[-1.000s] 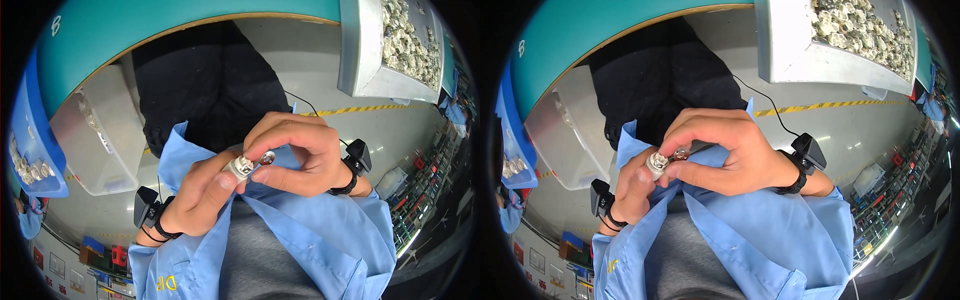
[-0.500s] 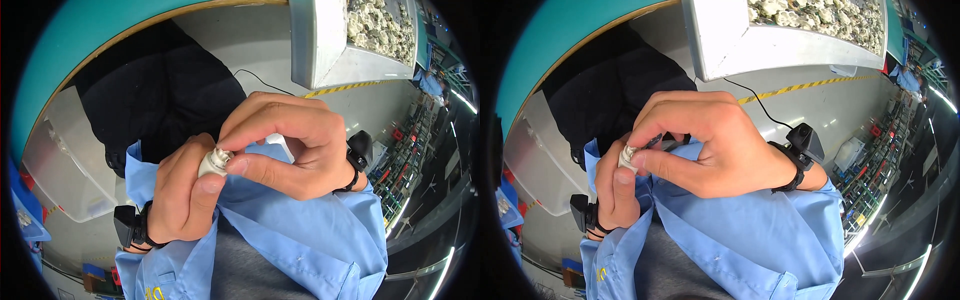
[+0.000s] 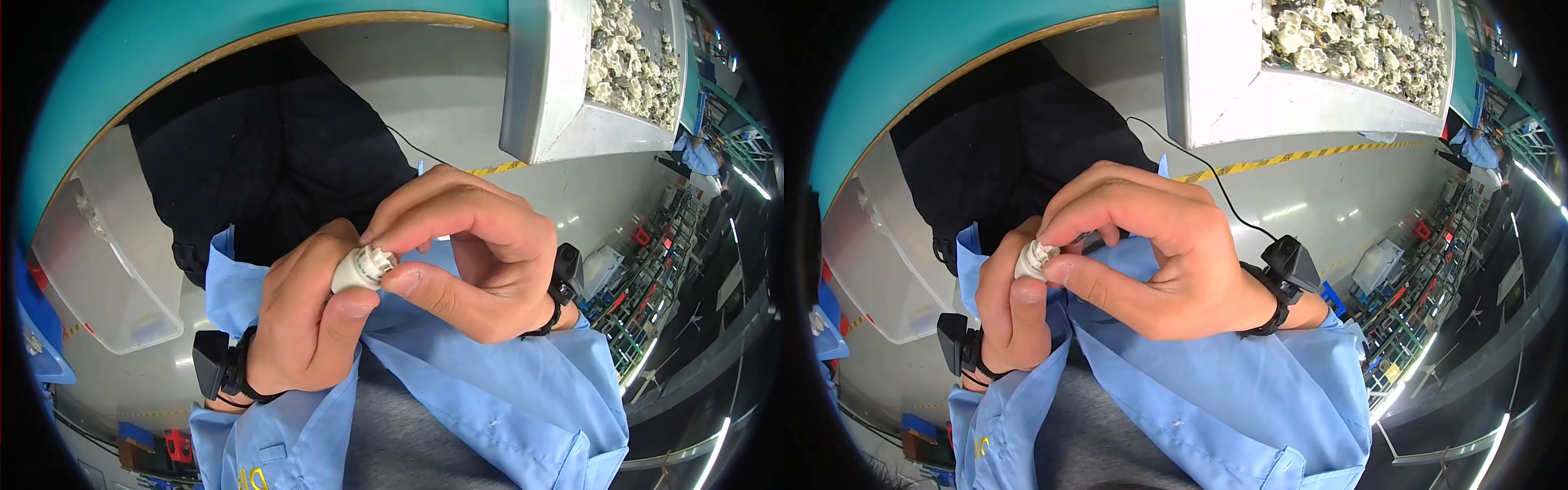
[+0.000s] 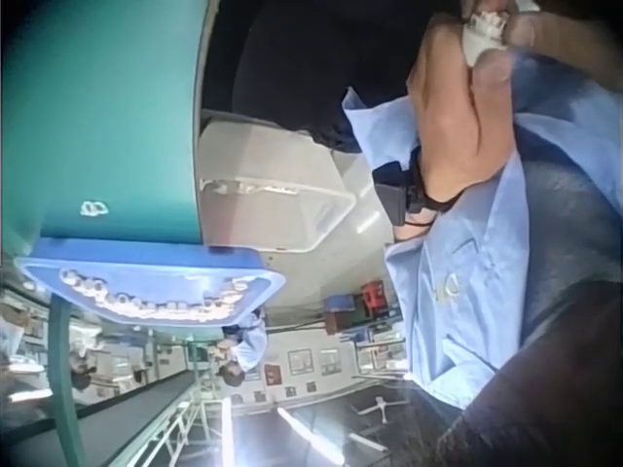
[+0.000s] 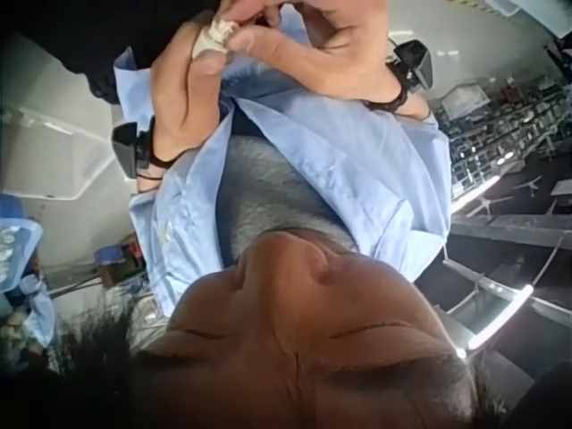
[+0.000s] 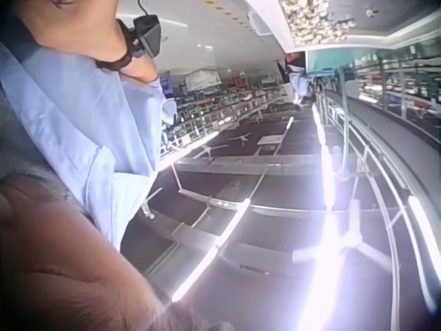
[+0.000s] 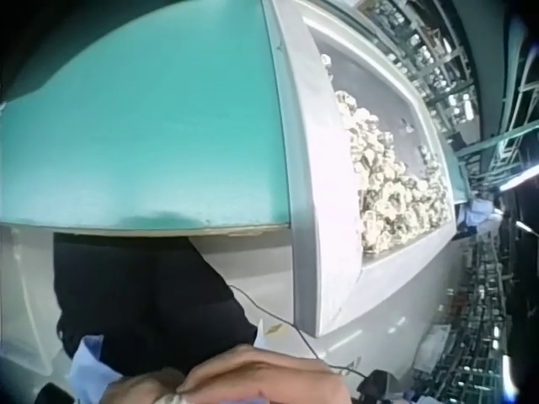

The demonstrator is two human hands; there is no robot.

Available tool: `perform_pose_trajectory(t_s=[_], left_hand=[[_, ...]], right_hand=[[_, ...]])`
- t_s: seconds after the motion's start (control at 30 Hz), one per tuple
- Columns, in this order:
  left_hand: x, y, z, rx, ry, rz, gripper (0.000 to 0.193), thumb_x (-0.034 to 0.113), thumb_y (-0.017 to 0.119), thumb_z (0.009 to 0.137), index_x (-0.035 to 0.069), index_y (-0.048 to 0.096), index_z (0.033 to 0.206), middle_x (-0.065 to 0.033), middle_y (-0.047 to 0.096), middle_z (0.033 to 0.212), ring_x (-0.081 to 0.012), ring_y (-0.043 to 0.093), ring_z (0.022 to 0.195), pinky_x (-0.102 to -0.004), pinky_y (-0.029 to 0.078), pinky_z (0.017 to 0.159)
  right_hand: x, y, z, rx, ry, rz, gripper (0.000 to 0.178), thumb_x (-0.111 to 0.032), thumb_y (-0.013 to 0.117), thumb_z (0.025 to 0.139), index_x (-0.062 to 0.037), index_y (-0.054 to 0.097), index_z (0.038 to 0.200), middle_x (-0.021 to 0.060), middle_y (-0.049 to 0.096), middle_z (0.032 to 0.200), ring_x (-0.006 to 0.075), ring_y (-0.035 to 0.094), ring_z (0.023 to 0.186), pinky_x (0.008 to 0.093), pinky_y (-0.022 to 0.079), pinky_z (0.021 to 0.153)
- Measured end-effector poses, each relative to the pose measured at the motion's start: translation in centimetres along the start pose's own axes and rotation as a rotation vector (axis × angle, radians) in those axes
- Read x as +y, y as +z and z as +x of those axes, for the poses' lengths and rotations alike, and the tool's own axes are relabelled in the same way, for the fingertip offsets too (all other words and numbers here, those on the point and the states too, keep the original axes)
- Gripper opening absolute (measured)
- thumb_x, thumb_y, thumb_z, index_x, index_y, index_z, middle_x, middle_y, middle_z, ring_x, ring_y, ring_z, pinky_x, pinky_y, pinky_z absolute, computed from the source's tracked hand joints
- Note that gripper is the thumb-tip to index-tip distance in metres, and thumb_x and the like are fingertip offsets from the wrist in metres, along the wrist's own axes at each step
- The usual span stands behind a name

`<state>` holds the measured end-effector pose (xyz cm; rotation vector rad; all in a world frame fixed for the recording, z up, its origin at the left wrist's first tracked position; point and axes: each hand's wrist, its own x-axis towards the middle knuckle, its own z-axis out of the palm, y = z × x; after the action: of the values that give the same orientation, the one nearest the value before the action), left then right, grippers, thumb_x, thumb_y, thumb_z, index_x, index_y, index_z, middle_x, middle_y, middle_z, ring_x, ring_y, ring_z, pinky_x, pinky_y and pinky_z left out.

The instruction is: The person picks up a white plastic base and a metal component by hand, fits the metal component into the base, and places the assembled unit onto the green workbench.

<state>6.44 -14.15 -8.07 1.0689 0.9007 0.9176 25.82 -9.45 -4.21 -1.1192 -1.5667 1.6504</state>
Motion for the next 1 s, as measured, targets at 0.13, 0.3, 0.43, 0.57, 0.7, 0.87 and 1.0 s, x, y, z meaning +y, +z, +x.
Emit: perform_pose_trajectory(t_s=[0.13,0.3,0.43,0.57,0.7,0.87,1.0], left_hand=[[-1.0,0.3,0.4,0.013,0.074,-0.004,0.038,0.03,0.056,0.102,-0.007,0.056,0.099,-0.0143,0.054,0.081,-0.0245,0.049,0.065,-0.0343,0.041,0.058],[-1.2,0.1,0.6,-0.004,0.135,0.049,0.04,0.033,0.055,0.103,-0.008,0.056,0.1,-0.0143,0.054,0.082,-0.024,0.05,0.066,-0.0339,0.041,0.058],[-0.7,0.4,0.4,-0.017,0.054,-0.017,0.041,0.033,0.055,0.102,-0.008,0.056,0.1,-0.0145,0.054,0.082,-0.0249,0.05,0.066,-0.0343,0.041,0.058],[-0.5,0.5,0.7,-0.027,0.026,-0.004,0.04,0.033,0.055,0.102,-0.007,0.056,0.1,-0.0143,0.054,0.082,-0.0247,0.05,0.066,-0.0341,0.041,0.058],[-0.8,0.6,0.9,-0.024,0.054,0.015,0.039,0.031,0.054,0.102,-0.007,0.056,0.1,-0.0139,0.053,0.082,-0.024,0.049,0.066,-0.0336,0.041,0.059],[-0.6,0.3,0.7,-0.064,0.001,-0.007,0.038,0.031,0.051,0.104,-0.007,0.056,0.101,-0.0121,0.055,0.082,-0.0201,0.05,0.067,-0.0316,0.04,0.06],[-0.6,1.2,0.7,0.024,-0.097,-0.357,0.039,0.031,0.047,0.105,-0.007,0.056,0.102,-0.009,0.057,0.082,-0.0153,0.049,0.069,-0.029,0.04,0.062]], right_hand=[[0.7,-0.5,0.0,-0.007,-0.02,0.059,0.02,0.004,0.075,0.085,0.0065,0.068,0.103,0.0211,0.069,0.101,0.0212,0.066,0.088,0.0313,0.053,0.078],[0.9,-0.8,0.0,-0.044,0.01,0.106,0.02,0.003,0.075,0.085,0.0061,0.068,0.103,0.0211,0.068,0.104,0.0212,0.065,0.091,0.0316,0.052,0.08],[1.1,-0.6,-0.5,-0.021,-0.033,0.114,0.021,0.004,0.075,0.086,0.0059,0.067,0.105,0.021,0.067,0.105,0.0214,0.065,0.092,0.0318,0.052,0.081],[1.4,-0.7,-0.7,0.003,-0.069,0.103,0.022,0.004,0.075,0.086,0.006,0.067,0.106,0.0207,0.067,0.104,0.0213,0.065,0.091,0.0316,0.052,0.081],[1.9,-1.0,-0.5,-0.013,-0.087,0.127,0.023,0.003,0.075,0.086,0.0061,0.067,0.107,0.0207,0.067,0.104,0.0208,0.065,0.09,0.0309,0.052,0.08],[2.5,-1.0,-0.4,-0.012,-0.103,0.178,0.023,0.001,0.075,0.087,0.0066,0.066,0.108,0.0212,0.066,0.104,0.0206,0.065,0.088,0.0307,0.053,0.078],[2.5,-0.3,-0.4,0.071,-0.106,0.204,0.022,0.0,0.073,0.088,0.0066,0.067,0.108,0.0213,0.066,0.104,0.0204,0.066,0.084,0.0313,0.054,0.074]])
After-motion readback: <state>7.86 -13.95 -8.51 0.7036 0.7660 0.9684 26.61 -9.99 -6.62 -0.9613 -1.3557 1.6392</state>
